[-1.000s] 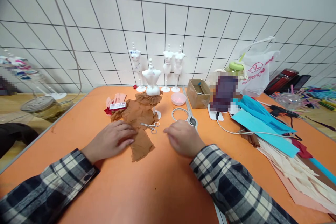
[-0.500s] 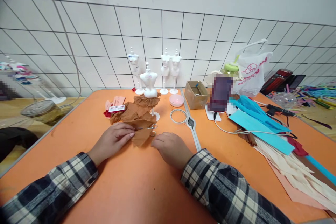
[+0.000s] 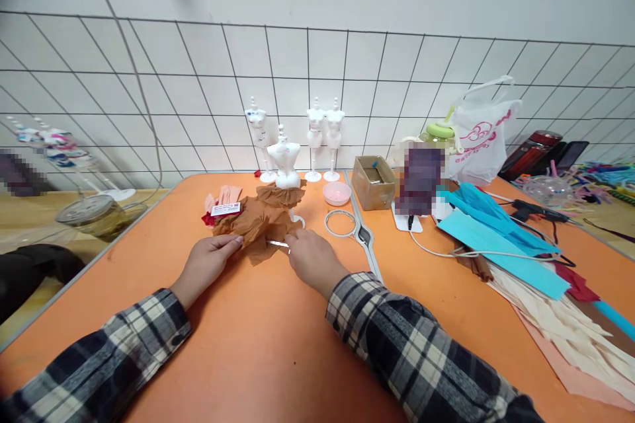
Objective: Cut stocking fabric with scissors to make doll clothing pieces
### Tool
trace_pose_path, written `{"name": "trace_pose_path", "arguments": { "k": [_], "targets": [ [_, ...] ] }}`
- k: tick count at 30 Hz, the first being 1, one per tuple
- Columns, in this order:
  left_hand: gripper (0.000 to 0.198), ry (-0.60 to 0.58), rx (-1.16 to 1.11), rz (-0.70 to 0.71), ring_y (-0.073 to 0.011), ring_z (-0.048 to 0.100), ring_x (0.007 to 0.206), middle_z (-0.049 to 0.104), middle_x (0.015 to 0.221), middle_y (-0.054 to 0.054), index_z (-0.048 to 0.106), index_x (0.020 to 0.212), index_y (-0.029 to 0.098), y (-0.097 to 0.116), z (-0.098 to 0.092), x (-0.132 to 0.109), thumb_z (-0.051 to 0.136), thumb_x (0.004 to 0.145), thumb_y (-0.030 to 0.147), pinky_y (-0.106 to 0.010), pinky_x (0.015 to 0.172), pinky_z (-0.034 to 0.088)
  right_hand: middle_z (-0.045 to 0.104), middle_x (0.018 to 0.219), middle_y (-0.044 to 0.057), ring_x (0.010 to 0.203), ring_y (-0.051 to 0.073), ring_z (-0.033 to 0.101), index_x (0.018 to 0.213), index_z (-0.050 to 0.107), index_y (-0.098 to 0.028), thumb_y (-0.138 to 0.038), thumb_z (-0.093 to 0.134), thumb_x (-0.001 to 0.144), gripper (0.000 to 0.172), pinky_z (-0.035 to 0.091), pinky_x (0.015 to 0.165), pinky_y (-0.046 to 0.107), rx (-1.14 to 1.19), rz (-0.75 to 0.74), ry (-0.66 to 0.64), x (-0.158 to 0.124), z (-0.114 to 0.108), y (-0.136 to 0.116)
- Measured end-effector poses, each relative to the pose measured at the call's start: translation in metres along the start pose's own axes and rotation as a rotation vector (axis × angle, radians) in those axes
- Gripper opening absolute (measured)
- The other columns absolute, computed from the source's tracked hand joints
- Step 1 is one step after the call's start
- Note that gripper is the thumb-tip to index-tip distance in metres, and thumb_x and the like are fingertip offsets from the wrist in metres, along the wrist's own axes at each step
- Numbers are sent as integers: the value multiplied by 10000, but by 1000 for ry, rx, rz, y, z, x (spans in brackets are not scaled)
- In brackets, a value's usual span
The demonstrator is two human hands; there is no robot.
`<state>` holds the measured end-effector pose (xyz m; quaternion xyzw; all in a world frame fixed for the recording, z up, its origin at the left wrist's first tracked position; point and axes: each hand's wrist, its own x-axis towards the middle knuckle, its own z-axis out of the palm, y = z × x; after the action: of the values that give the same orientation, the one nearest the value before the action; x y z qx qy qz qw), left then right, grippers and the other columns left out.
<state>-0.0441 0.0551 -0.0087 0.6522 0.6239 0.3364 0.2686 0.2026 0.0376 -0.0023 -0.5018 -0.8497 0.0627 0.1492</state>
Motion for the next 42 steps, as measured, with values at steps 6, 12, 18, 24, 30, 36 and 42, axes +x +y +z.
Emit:
{"name": "trace_pose_path", "arguments": {
  "k": [6, 12, 18, 24, 30, 36, 42],
  "targets": [
    [382, -20, -39, -25, -146, 460, 537, 478, 517, 29, 531, 543, 181, 4, -3, 0, 498, 802, 459, -255, 547, 328, 682, 889, 28, 798, 149, 622, 997, 702, -207, -146, 565, 869, 198, 445, 709, 251, 380, 114, 38, -10, 6, 17],
    [380, 24, 202, 166, -159, 477, 582, 495, 583, 28, 505, 660, 204, 6, -3, -2, 431, 897, 492, -254, 560, 318, 697, 908, 40, 838, 152, 628, 1042, 691, -209, -154, 581, 891, 195, 487, 767, 277, 512, -157, 345, -10, 5, 12],
    [369, 59, 233, 246, -166, 500, 620, 519, 634, 20, 485, 708, 206, 11, 2, -5, 392, 934, 483, -254, 582, 342, 704, 962, 56, 910, 164, 621, 1070, 686, -223, -229, 523, 950, 202, 495, 810, 291, 335, -331, 463, -16, 1, -3],
    [379, 277, -216, 94, -150, 511, 659, 558, 699, 13, 547, 798, 189, 9, 2, 0, 373, 947, 491, -236, 625, 413, 669, 1048, 77, 970, 191, 558, 1157, 663, -231, -214, 446, 978, 282, 434, 880, 321, 75, -198, 301, 7, 0, -12],
    [437, 552, -275, -42, -160, 479, 652, 527, 680, 7, 514, 753, 198, 5, -5, 3, 312, 952, 532, -255, 610, 399, 624, 965, 91, 963, 222, 521, 1010, 713, -216, -236, 498, 952, 223, 440, 788, 321, -81, -108, 84, 31, 13, -11],
    [315, 265, 87, 438, -180, 498, 674, 550, 713, -20, 514, 769, 194, 15, -10, -17, 442, 901, 471, -289, 626, 410, 635, 1042, 85, 977, 194, 551, 1238, 590, -189, -253, 396, 984, 326, 432, 882, 328, 213, -126, 398, -2, -6, -4],
    [172, -230, 564, 982, -204, 554, 809, 651, 822, -58, 620, 884, 196, 37, 11, -44, 510, 778, 117, -326, 728, 435, 616, 1144, 111, 1043, 239, 539, 1233, 524, -185, -472, 579, 869, 467, 407, 926, 395, 287, -422, 297, -57, -19, -8]
  ]
}}
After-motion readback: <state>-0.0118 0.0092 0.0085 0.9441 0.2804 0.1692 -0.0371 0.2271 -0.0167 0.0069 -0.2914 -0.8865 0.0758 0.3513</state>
